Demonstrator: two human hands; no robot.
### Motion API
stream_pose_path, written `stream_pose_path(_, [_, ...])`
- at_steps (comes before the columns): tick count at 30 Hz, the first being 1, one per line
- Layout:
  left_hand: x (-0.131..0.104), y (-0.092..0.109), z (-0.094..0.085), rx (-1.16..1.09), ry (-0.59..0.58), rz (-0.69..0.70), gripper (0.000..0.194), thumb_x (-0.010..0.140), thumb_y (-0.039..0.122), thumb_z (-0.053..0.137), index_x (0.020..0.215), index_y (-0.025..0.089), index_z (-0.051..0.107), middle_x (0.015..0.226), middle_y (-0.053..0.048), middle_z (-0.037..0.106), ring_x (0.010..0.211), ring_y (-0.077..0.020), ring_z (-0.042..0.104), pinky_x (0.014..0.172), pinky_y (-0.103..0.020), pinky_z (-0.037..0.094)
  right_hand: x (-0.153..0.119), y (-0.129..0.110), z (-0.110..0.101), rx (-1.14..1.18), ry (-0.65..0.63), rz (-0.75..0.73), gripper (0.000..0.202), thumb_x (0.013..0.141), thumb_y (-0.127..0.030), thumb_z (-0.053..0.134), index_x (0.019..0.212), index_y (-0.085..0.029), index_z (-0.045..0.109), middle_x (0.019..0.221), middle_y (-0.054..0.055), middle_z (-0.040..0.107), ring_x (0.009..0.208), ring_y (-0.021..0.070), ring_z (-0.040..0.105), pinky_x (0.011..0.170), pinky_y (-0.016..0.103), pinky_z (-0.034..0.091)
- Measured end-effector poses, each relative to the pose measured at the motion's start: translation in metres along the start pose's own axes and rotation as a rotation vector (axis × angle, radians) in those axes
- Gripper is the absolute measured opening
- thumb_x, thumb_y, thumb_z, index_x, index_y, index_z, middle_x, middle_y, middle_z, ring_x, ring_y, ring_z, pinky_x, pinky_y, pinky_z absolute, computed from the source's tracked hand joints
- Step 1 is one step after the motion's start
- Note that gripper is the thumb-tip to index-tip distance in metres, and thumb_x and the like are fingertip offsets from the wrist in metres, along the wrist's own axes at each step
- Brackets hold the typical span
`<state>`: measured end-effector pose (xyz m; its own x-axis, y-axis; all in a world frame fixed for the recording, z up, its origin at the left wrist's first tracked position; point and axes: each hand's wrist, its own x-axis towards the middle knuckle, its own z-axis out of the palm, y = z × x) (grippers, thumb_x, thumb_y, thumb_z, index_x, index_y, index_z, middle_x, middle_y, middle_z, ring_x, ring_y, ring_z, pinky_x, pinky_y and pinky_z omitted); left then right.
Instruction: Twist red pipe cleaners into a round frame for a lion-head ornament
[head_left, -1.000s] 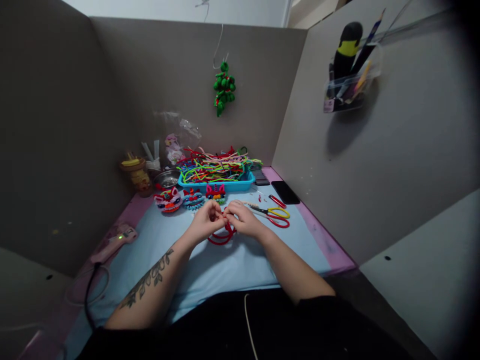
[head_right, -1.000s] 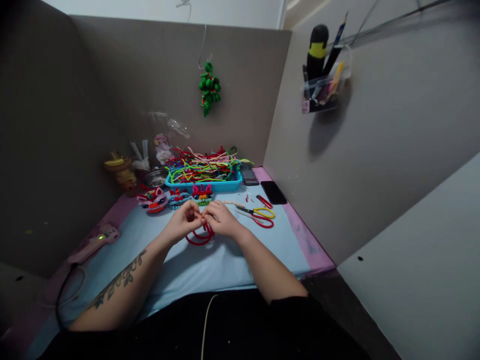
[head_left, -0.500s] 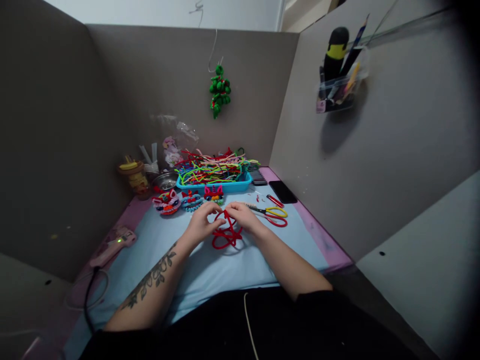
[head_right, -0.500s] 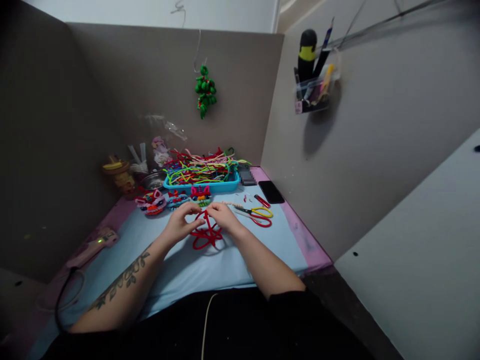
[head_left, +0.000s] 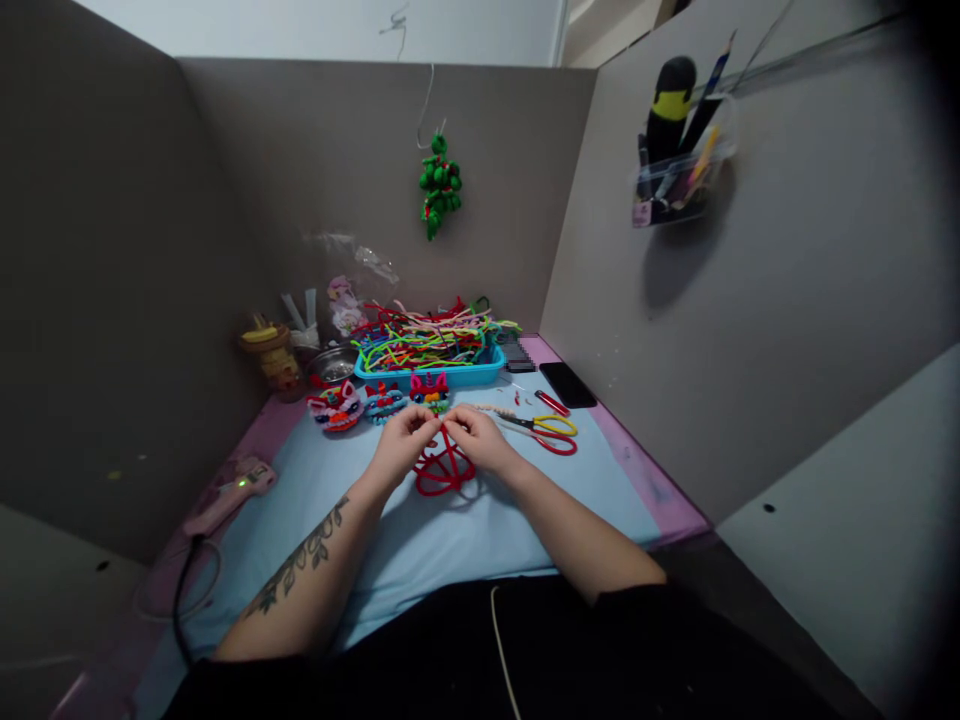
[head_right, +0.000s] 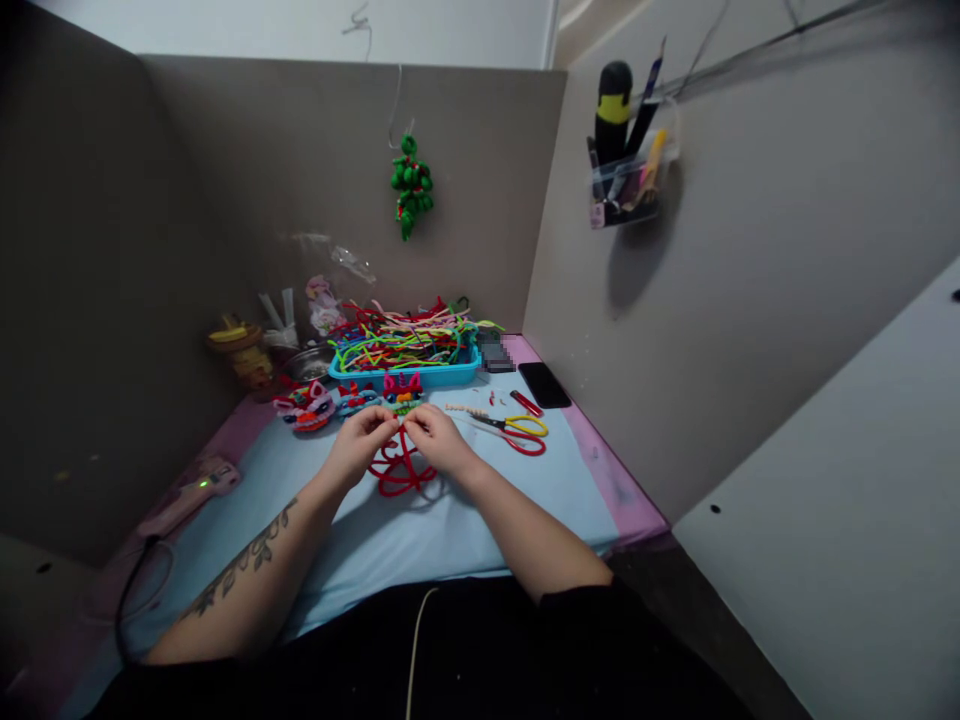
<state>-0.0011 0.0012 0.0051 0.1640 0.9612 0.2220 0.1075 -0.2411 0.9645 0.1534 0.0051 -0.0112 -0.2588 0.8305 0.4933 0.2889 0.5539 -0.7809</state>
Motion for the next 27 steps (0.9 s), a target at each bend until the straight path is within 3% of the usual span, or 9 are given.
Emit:
stream_pose_path(3, [0.003, -0.004, 0.0, -0.182, -0.013, -0.186, 0.015, 0.064, 0.027, 0.061, 0.066, 0.014, 0.054, 0.054, 0.004, 0.048, 0.046, -0.0067, 0.042, 0.045, -0.019, 0.033, -0.003, -0.009, 0.0, -0.098, -0.017, -0.183, 0.014, 0.083, -0.021, 0.047, 0.073, -0.019, 0.057, 0.075, 0.001, 0.055, 0.078, 0.0152, 0.048, 0.077, 0.029, 0.035])
stream_pose_path(5, [0.004, -0.004, -0.002, -0.246, -0.059, -0.247, 0.015, 0.062, 0.025, 0.063, 0.063, 0.013, 0.053, 0.051, 0.005, 0.047, 0.044, -0.0057, 0.04, 0.044, -0.018, 0.031, -0.004, -0.011, 0.001, -0.1, -0.032, -0.206, 0.015, 0.083, -0.02, 0.047, 0.072, -0.019, 0.057, 0.074, 0.001, 0.056, 0.079, 0.0154, 0.048, 0.079, 0.03, 0.035])
stream_pose_path(8, [0.005, -0.002, -0.006, -0.331, -0.088, -0.275, 0.018, 0.062, 0.026, 0.068, 0.066, 0.013, 0.055, 0.054, 0.004, 0.049, 0.048, -0.0061, 0.044, 0.049, -0.019, 0.037, -0.002, -0.006, 0.003, -0.027, 0.019, -0.056, 0.015, 0.081, -0.021, 0.048, 0.069, -0.018, 0.056, 0.071, 0.0, 0.054, 0.074, 0.0145, 0.049, 0.072, 0.027, 0.037])
stream_pose_path(12, [0.005, 0.001, -0.01, -0.383, -0.133, -0.311, 0.031, 0.063, 0.032, 0.073, 0.086, 0.014, 0.062, 0.078, -0.002, 0.059, 0.068, -0.0103, 0.055, 0.065, -0.025, 0.046, 0.002, 0.008, 0.002, 0.103, 0.03, 0.157, 0.016, 0.08, -0.026, 0.048, 0.068, -0.017, 0.055, 0.064, -0.003, 0.05, 0.064, 0.0117, 0.046, 0.062, 0.023, 0.036])
stream_pose_path(18, [0.005, -0.004, -0.008, -0.314, -0.207, -0.333, 0.027, 0.061, 0.031, 0.075, 0.068, 0.012, 0.058, 0.06, 0.004, 0.05, 0.052, -0.0054, 0.045, 0.052, -0.019, 0.04, 0.001, 0.008, 0.003, 0.029, -0.057, 0.082, 0.018, 0.08, -0.024, 0.048, 0.065, -0.017, 0.054, 0.065, -0.002, 0.05, 0.065, 0.0116, 0.046, 0.062, 0.023, 0.035])
stream_pose_path(23, [0.005, -0.007, -0.007, -0.417, -0.269, -0.467, 0.028, 0.063, 0.033, 0.073, 0.077, 0.012, 0.061, 0.059, 0.003, 0.05, 0.048, -0.0058, 0.043, 0.046, -0.019, 0.039, 0.0, 0.003, 0.001, -0.013, -0.076, -0.056, 0.018, 0.08, -0.023, 0.049, 0.065, -0.017, 0.058, 0.069, -0.001, 0.054, 0.072, 0.0132, 0.049, 0.07, 0.025, 0.037])
stream_pose_path(27, [0.005, -0.006, -0.01, -0.389, -0.283, -0.447, 0.028, 0.066, 0.036, 0.072, 0.075, 0.013, 0.059, 0.061, 0.002, 0.05, 0.051, -0.0067, 0.045, 0.049, -0.02, 0.042, 0.002, 0.01, 0.001, 0.179, -0.032, 0.141, 0.019, 0.078, -0.029, 0.053, 0.066, -0.016, 0.06, 0.065, -0.001, 0.056, 0.066, 0.0127, 0.05, 0.065, 0.025, 0.038])
